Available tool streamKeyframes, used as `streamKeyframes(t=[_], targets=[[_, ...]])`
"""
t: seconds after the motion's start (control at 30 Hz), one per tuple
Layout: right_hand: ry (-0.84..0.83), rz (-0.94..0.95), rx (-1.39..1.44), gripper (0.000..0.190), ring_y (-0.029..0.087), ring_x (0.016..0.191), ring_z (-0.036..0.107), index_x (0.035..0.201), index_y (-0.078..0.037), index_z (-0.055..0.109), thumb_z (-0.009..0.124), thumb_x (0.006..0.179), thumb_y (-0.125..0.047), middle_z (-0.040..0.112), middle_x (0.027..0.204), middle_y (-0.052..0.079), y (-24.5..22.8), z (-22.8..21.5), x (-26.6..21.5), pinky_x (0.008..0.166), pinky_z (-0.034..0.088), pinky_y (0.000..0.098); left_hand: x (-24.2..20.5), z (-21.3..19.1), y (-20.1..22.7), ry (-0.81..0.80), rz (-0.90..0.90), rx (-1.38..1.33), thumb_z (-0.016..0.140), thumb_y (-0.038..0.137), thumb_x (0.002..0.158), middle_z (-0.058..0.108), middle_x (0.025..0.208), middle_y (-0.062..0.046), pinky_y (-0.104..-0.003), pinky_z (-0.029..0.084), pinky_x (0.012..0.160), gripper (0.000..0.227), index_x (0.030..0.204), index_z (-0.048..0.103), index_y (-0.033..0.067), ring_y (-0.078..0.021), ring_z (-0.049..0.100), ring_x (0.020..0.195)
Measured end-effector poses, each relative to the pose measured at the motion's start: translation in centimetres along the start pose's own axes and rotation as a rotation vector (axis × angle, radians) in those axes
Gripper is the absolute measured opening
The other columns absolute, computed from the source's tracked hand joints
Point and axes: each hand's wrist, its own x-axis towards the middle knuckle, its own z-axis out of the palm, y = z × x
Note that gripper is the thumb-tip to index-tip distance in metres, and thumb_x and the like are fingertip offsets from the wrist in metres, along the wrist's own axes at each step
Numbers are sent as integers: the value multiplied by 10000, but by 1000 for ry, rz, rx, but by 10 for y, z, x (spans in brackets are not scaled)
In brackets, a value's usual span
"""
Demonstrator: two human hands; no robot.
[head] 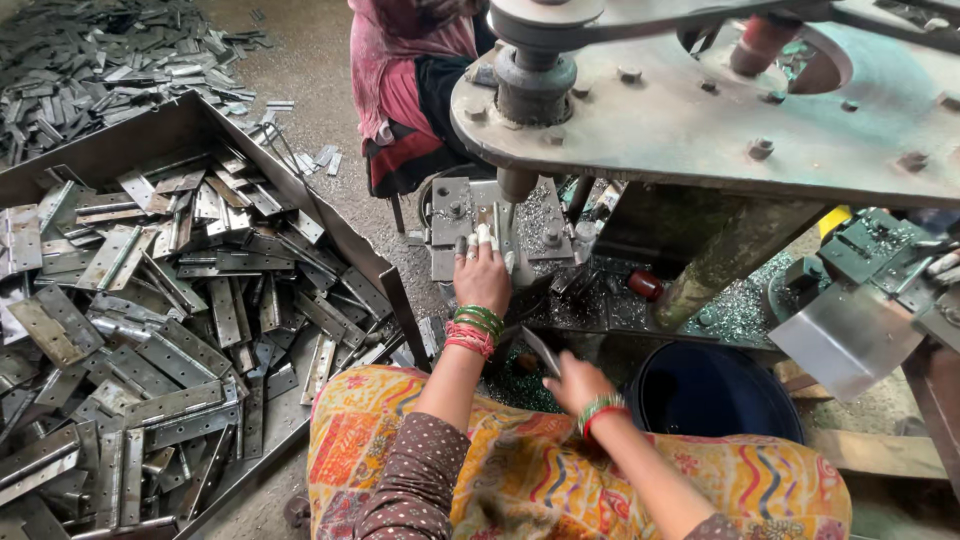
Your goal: The person repeatedly picks up small metal strips from a nearby bin, places them into a drill press jig, and activates the machine to drill holes. After each cycle, the person removes the processed strip and returns it to the bin.
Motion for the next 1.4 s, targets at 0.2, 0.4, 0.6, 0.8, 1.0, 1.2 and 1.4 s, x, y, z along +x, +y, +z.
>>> streamKeyframes(t=[0.2, 0.4, 0.6, 0.8, 1.0, 1.2, 1.4], targets=[[59, 14, -50, 425, 433, 931, 717, 1173, -51, 566, 664, 913, -372, 721, 925, 259, 13, 29, -10, 829, 581, 524, -4, -2, -2, -66, -9, -121, 571, 198, 952, 566, 1431, -162, -506, 353, 1140, 329, 1198, 692, 18, -311, 505, 1380], [-43, 6, -119, 491, 447, 958, 697, 1088, -18, 583, 739, 870, -430, 710, 974, 268, -6, -13, 11, 842, 562, 530, -3, 6, -8, 33, 64, -29, 568, 237, 914, 552, 1443, -155, -475, 330, 1206, 362, 1195, 689, 42, -273, 505, 1374], [-20, -21, -45, 437, 448, 935, 694, 1020, -21, 619, 731, 871, -416, 718, 952, 259, -5, -16, 15, 813, 557, 538, 30, 22, -2, -112, -18, -146, 525, 178, 980, 580, 1430, -143, -496, 332, 1160, 318, 1217, 694, 49, -289, 518, 1363], [78, -42, -38, 381, 453, 915, 706, 1086, -47, 590, 672, 922, -381, 726, 920, 260, 13, 25, -3, 812, 575, 540, 1, -1, -3, -14, 71, -123, 570, 176, 923, 607, 1382, -175, -488, 321, 1174, 290, 1131, 715, 34, -310, 518, 1360], [-94, 41, -120, 484, 446, 968, 698, 1105, -39, 568, 733, 878, -434, 715, 984, 255, -18, -30, 10, 858, 561, 532, 2, -5, -8, 3, 86, -52, 572, 155, 882, 583, 1403, -162, -503, 306, 1182, 282, 1098, 718, 49, -290, 526, 1343], [-41, 18, -54, 429, 443, 950, 708, 1056, -44, 615, 715, 886, -425, 719, 964, 260, -5, -10, 9, 843, 562, 528, 33, 8, -13, -169, 1, -98, 552, 145, 934, 570, 1435, -135, -503, 362, 1137, 272, 1138, 717, 69, -286, 562, 1310], [87, -51, -12, 418, 443, 850, 707, 1038, -52, 603, 694, 892, -433, 720, 851, 235, 35, 50, 12, 749, 568, 534, 29, 30, -19, -145, 34, -135, 611, 164, 859, 636, 1304, -128, -494, 440, 1055, 291, 1112, 731, 89, -286, 649, 1131]])
